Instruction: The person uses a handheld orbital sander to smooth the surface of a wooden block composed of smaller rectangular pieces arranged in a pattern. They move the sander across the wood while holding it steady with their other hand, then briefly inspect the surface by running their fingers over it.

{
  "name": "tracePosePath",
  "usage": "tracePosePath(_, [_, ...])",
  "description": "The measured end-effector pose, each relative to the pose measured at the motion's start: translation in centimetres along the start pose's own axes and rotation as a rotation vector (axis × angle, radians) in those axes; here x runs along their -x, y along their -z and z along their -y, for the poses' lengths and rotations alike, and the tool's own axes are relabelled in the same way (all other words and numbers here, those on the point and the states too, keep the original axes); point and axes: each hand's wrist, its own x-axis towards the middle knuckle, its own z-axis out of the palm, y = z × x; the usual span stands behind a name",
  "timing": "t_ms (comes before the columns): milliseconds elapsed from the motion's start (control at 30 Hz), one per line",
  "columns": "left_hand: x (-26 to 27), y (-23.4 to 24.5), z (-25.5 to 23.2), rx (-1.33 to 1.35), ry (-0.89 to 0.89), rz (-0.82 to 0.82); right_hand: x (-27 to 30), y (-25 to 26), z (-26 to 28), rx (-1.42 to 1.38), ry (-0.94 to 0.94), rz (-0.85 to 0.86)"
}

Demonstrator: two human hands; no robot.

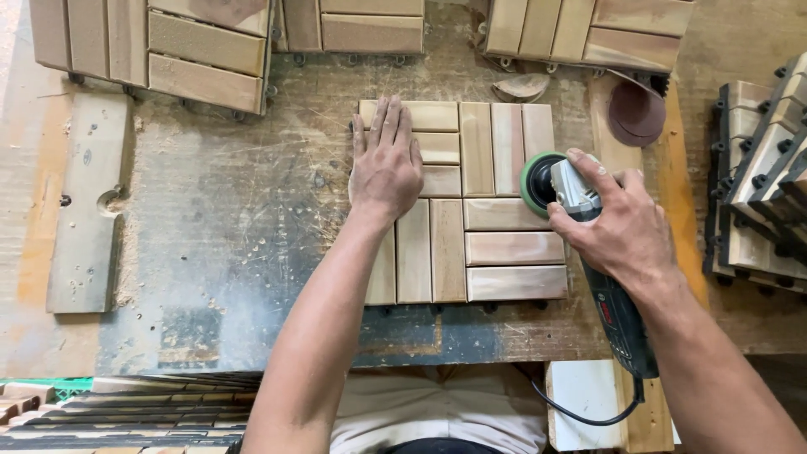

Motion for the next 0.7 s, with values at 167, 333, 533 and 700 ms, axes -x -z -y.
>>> tracePosePath(167, [0.1, 0.2, 0.0, 0.027, 0.002, -0.001, 0.9, 0.1, 1.5, -0.021, -0.026, 0.042])
tracePosePath(333, [0.1, 0.2, 0.0, 0.005, 0.017, 0.042, 1.7, 0.0, 3.3, -0.004, -0.016, 0.090])
tracePosePath(533, [0.1, 0.6, -0.2, -0.002, 0.021, 0.058, 2.0, -0.4, 6.4, 0.000, 0.025, 0.074])
tracePosePath(700, [0.1, 0.5, -0.2, -0.023, 0.006, 0.022, 1.5, -1.3, 7.7, 0.021, 0.112, 0.028])
